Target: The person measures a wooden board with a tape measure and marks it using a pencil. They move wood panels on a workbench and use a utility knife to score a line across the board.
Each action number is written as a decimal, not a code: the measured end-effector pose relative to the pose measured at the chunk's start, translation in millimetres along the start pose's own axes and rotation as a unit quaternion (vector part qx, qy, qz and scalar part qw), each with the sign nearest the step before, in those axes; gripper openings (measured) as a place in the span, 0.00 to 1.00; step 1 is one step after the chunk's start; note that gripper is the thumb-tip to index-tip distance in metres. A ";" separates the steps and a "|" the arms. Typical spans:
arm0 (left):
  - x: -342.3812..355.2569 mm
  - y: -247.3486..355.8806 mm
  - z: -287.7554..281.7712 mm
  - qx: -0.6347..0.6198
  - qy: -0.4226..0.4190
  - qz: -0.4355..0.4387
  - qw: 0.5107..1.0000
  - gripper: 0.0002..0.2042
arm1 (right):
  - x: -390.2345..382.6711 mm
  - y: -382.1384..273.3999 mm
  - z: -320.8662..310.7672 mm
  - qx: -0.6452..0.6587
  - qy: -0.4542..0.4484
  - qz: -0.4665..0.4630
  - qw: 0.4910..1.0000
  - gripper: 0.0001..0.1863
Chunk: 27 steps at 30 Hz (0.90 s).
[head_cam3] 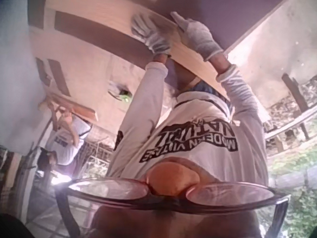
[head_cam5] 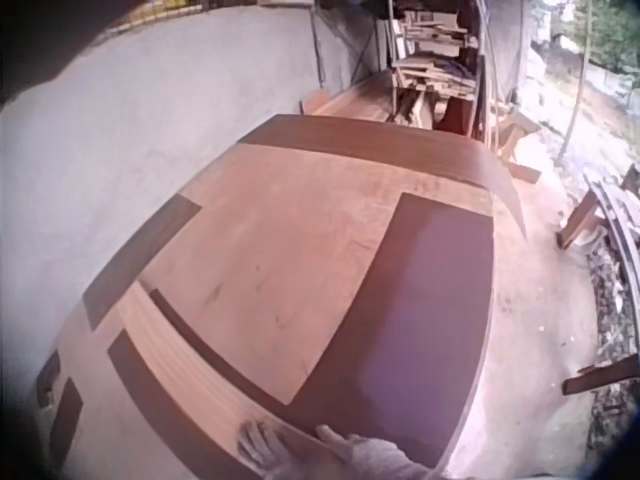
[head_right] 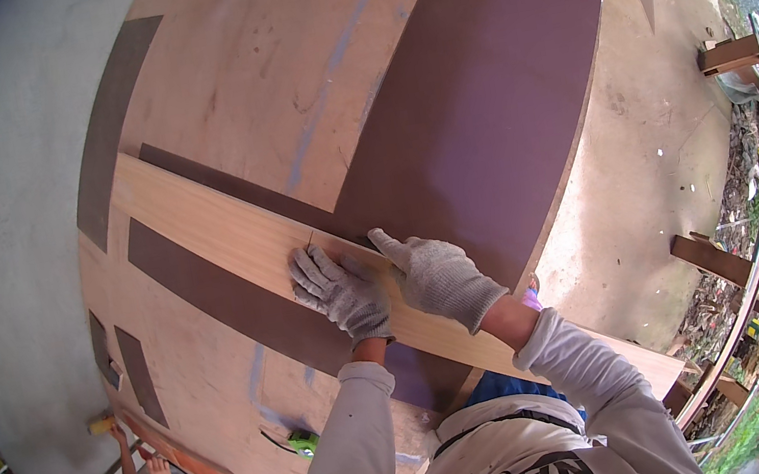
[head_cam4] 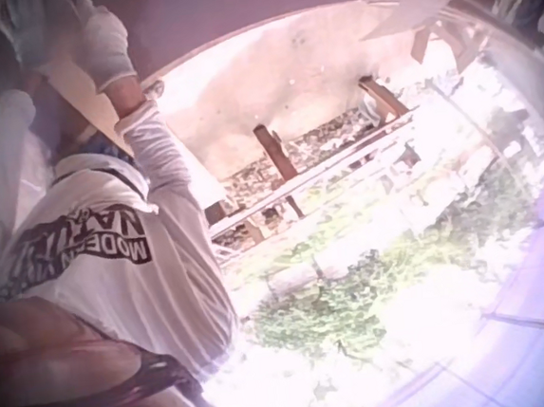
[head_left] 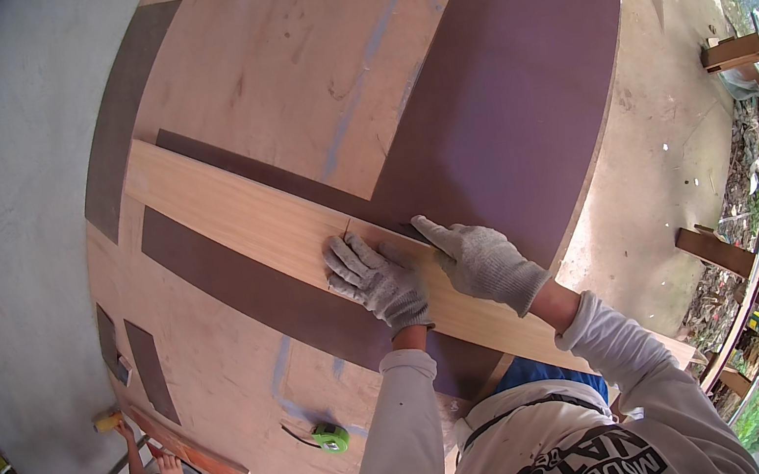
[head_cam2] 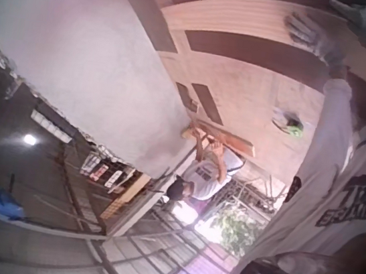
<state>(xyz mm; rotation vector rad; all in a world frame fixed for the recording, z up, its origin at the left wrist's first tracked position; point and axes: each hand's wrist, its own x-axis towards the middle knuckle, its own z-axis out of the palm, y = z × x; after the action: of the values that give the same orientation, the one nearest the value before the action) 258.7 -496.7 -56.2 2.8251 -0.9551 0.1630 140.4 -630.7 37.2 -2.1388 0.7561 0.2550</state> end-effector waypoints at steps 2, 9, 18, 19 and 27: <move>-1.2 2.0 -0.1 -0.004 -0.008 0.000 1.000 0.29 | 12.3 -3.1 2.6 0.013 -0.017 -0.015 1.000 0.31; -1.3 -2.4 6.5 0.000 -0.004 -0.001 1.000 0.32 | 26.7 -10.9 18.3 -0.031 -0.048 -0.024 0.998 0.31; -0.1 -1.3 3.5 -0.010 0.007 -0.010 1.000 0.30 | 30.2 -10.2 21.3 -0.001 -0.029 -0.027 0.999 0.31; 0.0 -0.6 3.5 -0.011 0.007 -0.009 1.000 0.30 | 31.0 -9.2 22.3 -0.012 -0.028 -0.036 0.999 0.30; -1.7 0.3 3.9 -0.007 0.010 -0.011 1.000 0.30 | 34.2 -18.6 15.5 -0.033 -0.053 -0.017 0.998 0.30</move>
<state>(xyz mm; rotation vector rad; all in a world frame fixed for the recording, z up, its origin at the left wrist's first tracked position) 257.4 -496.6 -60.3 2.8150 -0.9185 0.1800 179.9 -624.6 25.0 -2.1789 0.6579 0.3769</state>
